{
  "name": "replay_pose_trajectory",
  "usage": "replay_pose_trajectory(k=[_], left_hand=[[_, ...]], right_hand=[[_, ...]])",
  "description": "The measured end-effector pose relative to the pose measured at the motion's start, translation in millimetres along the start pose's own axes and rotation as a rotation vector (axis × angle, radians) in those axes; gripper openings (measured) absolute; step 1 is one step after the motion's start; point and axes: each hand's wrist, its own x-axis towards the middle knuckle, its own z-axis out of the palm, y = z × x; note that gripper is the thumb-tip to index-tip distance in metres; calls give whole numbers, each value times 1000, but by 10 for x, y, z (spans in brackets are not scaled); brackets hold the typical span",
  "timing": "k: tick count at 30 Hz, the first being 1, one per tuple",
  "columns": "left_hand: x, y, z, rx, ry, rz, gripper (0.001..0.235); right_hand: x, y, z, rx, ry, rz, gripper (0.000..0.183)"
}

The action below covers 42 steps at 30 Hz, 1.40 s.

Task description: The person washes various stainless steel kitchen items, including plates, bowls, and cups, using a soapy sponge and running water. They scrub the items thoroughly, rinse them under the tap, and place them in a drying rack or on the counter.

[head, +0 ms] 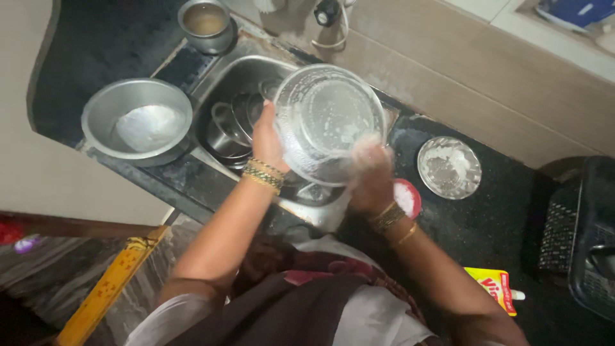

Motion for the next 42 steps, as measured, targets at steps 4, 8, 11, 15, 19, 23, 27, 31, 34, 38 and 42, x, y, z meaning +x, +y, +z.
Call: replay_pose_trajectory(k=[4, 8, 11, 15, 19, 23, 27, 31, 34, 38, 42], left_hand=[[-43, 17, -2, 7, -209, -34, 42], [-5, -161, -15, 288, -280, -50, 48], [50, -237, -77, 456, -383, 3, 53], [-58, -82, -60, 354, -226, -18, 51], [3, 15, 18, -42, -126, 10, 49], [-25, -236, 54, 70, -54, 32, 52], [-154, -345, 71, 170, -132, -52, 50], [-54, -178, -145, 142, -169, -79, 46], [185, -203, -297, 778, 13, 353, 55], [193, -181, -160, 963, 69, 89, 59], [-87, -452, 16, 262, -166, -363, 64]], right_hand=[[348, 515, -253, 93, 56, -16, 20], [734, 145, -401, 258, 20, 83, 52], [773, -55, -400, 207, -68, -25, 51], [597, 301, -302, 136, 5, 136, 50], [269, -68, 2, 68, 44, 390, 68], [279, -443, -18, 66, -103, 91, 66], [514, 144, -41, 79, 8, 235, 56], [527, 785, -163, 670, -166, 893, 36], [330, 752, -317, 1509, -39, 994, 40], [177, 582, -450, 894, -178, 730, 29], [124, 66, -168, 407, -285, 66, 37]])
